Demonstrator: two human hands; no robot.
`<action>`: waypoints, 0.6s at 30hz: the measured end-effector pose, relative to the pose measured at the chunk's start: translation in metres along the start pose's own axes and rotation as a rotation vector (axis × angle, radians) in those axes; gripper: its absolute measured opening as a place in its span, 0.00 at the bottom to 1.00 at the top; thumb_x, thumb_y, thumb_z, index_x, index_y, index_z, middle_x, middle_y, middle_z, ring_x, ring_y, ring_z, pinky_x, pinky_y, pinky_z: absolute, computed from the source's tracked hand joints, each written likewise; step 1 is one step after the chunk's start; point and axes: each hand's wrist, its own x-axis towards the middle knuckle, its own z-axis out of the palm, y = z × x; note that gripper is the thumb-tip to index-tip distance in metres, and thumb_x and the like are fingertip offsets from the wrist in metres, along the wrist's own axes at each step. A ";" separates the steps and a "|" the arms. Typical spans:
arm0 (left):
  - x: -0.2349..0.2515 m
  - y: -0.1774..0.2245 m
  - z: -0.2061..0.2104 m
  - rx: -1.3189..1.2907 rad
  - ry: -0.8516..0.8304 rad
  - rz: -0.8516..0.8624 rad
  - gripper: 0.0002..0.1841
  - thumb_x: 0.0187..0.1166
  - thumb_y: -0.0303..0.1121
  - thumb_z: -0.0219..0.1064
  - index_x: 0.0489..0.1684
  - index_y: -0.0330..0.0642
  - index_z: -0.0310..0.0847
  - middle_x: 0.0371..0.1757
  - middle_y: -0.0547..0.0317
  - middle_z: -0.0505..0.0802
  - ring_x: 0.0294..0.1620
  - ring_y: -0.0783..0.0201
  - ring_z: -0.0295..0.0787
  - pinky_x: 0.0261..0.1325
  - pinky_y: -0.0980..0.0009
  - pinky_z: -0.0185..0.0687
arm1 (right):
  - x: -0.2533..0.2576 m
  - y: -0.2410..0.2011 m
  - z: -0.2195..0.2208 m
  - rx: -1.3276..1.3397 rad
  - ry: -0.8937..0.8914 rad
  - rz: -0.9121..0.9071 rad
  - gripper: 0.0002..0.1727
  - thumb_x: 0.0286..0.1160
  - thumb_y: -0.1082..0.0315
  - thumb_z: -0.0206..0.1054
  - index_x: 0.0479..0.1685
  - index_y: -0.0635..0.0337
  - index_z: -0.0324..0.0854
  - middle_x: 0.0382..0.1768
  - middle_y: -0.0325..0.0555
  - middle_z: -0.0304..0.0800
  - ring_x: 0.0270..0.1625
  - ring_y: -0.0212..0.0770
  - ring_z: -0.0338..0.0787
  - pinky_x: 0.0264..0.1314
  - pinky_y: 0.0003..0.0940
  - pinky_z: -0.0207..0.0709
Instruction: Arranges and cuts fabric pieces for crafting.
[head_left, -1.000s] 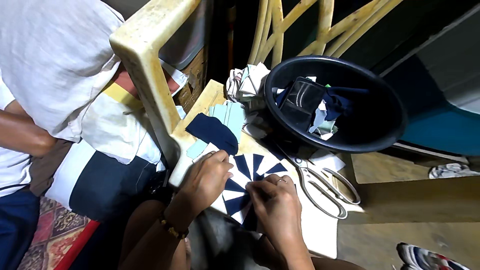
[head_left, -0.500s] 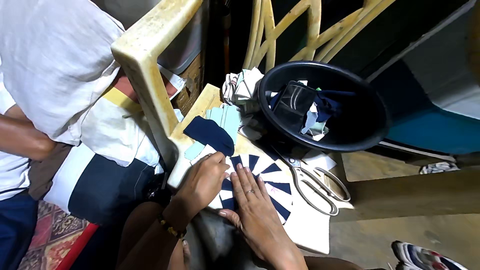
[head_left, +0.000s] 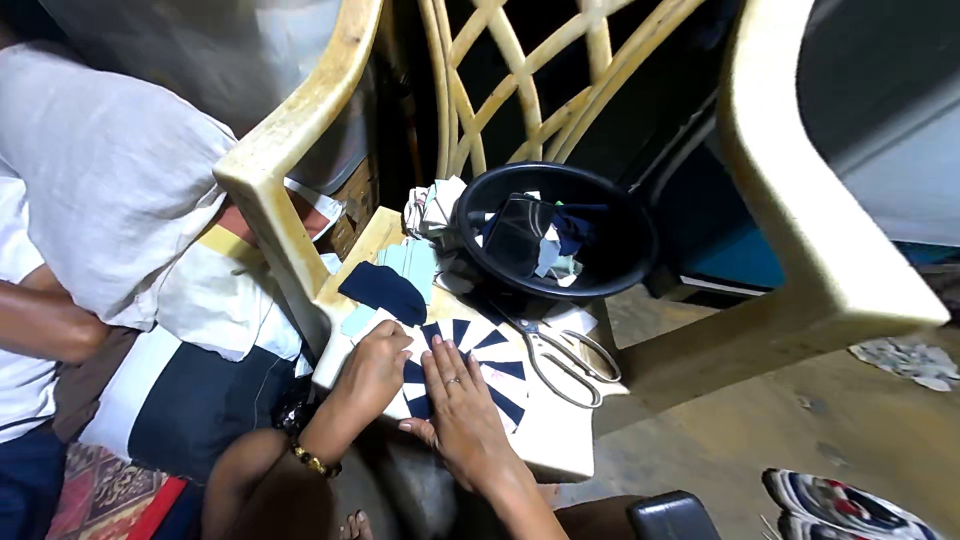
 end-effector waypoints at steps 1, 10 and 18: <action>-0.002 0.001 -0.003 -0.028 0.011 -0.035 0.12 0.82 0.23 0.63 0.55 0.28 0.90 0.57 0.38 0.91 0.55 0.51 0.91 0.64 0.61 0.85 | 0.000 0.000 0.000 0.002 -0.004 0.001 0.53 0.73 0.30 0.59 0.82 0.73 0.69 0.87 0.65 0.63 0.89 0.62 0.65 0.88 0.64 0.53; -0.029 0.009 -0.023 -0.070 0.046 -0.274 0.10 0.78 0.26 0.68 0.50 0.32 0.90 0.49 0.46 0.91 0.44 0.60 0.86 0.53 0.66 0.82 | -0.002 0.006 -0.022 0.098 0.107 -0.041 0.51 0.79 0.32 0.54 0.84 0.73 0.67 0.87 0.64 0.64 0.89 0.64 0.64 0.88 0.67 0.53; -0.048 0.020 -0.012 -0.211 0.057 -0.558 0.10 0.78 0.30 0.72 0.50 0.35 0.87 0.38 0.55 0.89 0.28 0.69 0.85 0.38 0.72 0.86 | -0.006 0.019 -0.020 0.073 -0.153 -0.008 0.58 0.72 0.26 0.56 0.88 0.71 0.60 0.91 0.61 0.56 0.94 0.60 0.54 0.92 0.62 0.43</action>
